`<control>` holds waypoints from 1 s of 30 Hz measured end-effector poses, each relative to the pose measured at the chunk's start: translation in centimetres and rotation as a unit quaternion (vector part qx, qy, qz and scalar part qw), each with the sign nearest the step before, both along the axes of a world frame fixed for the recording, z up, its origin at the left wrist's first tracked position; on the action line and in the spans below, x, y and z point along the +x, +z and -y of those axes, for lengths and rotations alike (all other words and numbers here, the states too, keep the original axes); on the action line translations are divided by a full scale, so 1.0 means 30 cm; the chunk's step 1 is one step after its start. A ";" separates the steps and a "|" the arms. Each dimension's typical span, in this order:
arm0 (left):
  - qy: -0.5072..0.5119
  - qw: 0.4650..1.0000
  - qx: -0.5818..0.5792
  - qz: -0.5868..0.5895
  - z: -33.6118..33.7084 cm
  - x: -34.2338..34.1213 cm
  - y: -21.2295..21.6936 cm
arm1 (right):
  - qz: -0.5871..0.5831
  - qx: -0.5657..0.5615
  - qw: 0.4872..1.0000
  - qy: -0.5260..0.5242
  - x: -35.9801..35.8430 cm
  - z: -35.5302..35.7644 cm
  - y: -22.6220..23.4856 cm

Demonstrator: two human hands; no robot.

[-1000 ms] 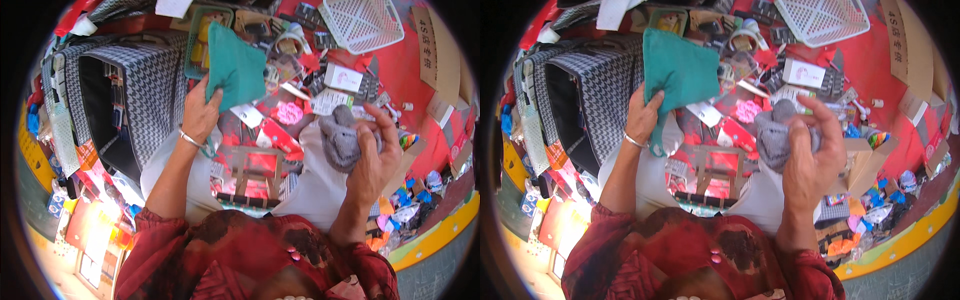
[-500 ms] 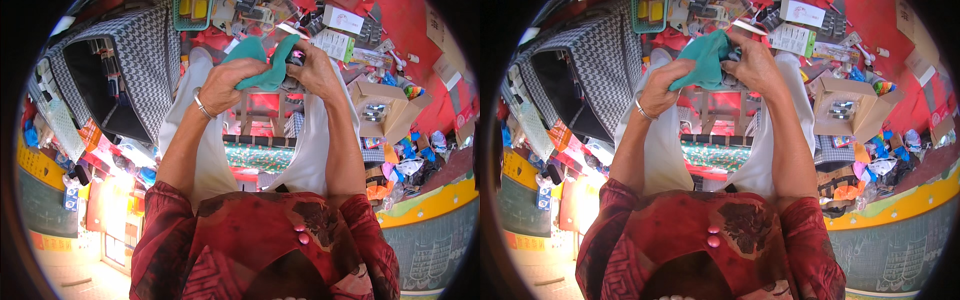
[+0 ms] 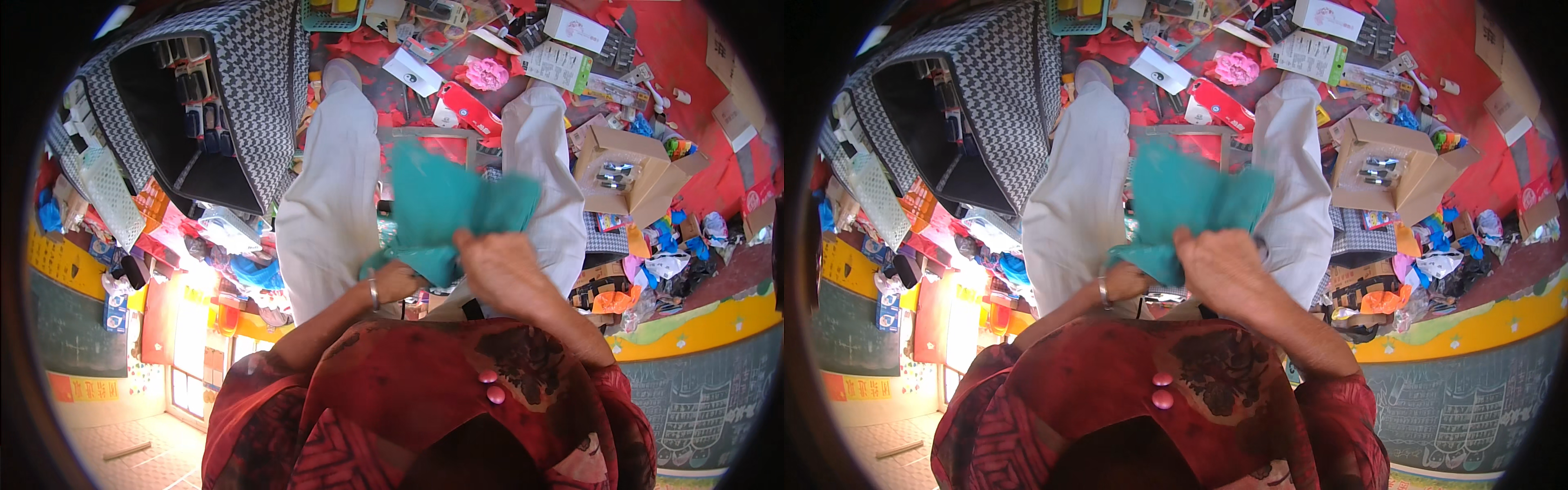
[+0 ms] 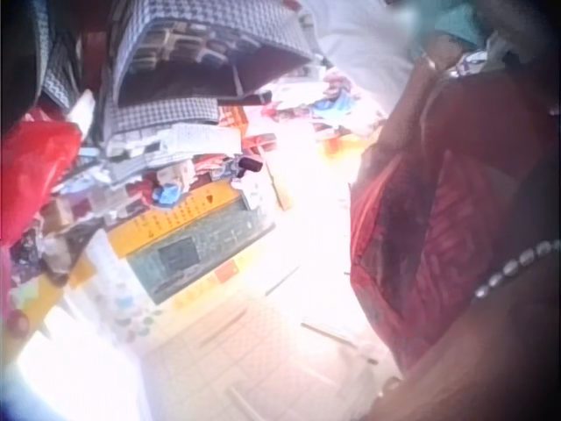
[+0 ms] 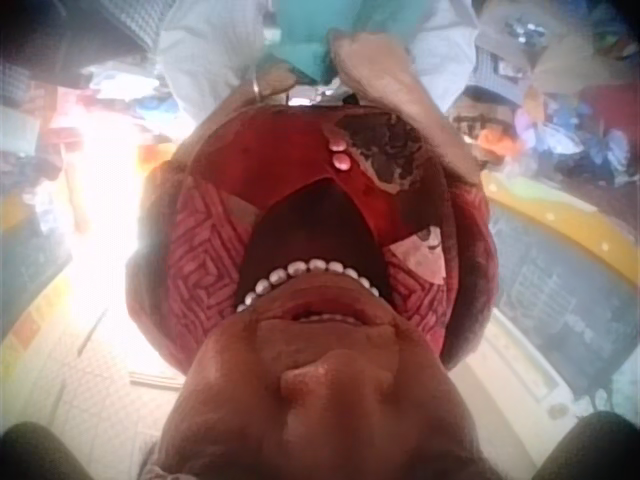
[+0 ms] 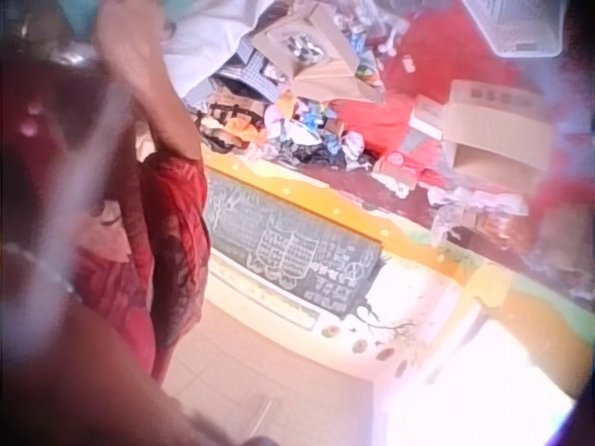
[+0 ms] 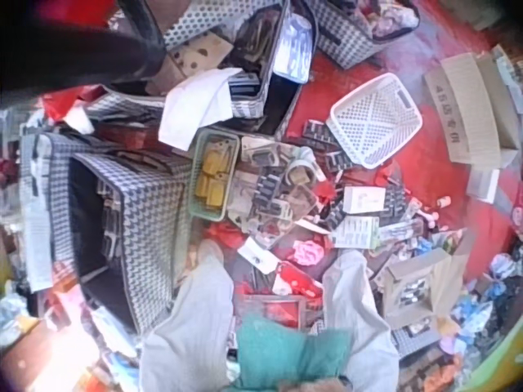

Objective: The person sits on the floor and wipes the surfaces of several small packaged items with a gray cloth. They handle a blue box, a yellow package, and multiple blister-packed items, wiping each one and placing them into a white basket.

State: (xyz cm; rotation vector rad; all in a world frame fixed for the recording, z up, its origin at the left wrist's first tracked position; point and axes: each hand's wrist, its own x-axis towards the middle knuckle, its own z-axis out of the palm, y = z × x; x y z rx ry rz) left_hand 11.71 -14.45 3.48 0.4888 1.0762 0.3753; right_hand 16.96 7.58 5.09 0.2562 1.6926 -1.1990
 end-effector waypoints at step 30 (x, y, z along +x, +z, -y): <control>0.008 0.951 -0.207 -0.229 0.184 0.078 -0.551 | -0.020 0.045 0.989 -0.139 0.136 -0.053 -0.628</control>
